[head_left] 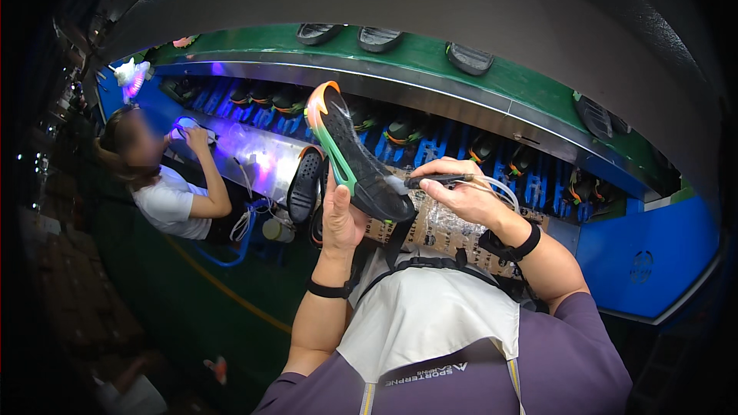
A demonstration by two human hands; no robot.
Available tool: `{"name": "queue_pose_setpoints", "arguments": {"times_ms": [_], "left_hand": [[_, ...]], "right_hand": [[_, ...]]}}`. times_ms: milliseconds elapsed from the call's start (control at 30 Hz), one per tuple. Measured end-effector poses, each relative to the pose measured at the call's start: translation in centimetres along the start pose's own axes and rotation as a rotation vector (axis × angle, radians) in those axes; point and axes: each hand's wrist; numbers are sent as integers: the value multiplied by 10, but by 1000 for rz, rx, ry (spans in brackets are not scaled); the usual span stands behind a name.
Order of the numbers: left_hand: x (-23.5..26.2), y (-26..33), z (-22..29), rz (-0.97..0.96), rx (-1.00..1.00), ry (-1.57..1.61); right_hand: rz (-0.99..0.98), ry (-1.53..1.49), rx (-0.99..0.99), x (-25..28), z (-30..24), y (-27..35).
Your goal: Apply adhesive or sealant to the edges and bottom surface of shoe soles using a brush.
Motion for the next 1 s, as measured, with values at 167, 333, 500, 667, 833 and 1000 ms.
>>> {"name": "queue_pose_setpoints", "arguments": {"times_ms": [167, 333, 500, 667, 833, 1000], "left_hand": [[6, -6, -3, 39, -63, -101], [6, -10, -4, 83, -123, -206], [11, -12, -5, 47, -103, -102], [28, -6, -7, 93, 3, -12], [35, 5, 13, 31, 202, 605], [63, 25, 5, 36, 329, 595]], "right_hand": [[47, 54, 32, 5, -4, 1], [14, 185, -37, 12, 7, 1], [-88, -109, -143, 14, 11, 4], [101, 220, -14, 15, 13, 1], [226, 103, -21, 19, 25, 6], [226, 60, -172, 21, 37, 23]]}}
Point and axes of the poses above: each hand's wrist, its own y-axis away from the middle knuckle, its own x-axis out of the back of the hand, z = x × y, and after that the axes turned 7 degrees about -y, right-handed
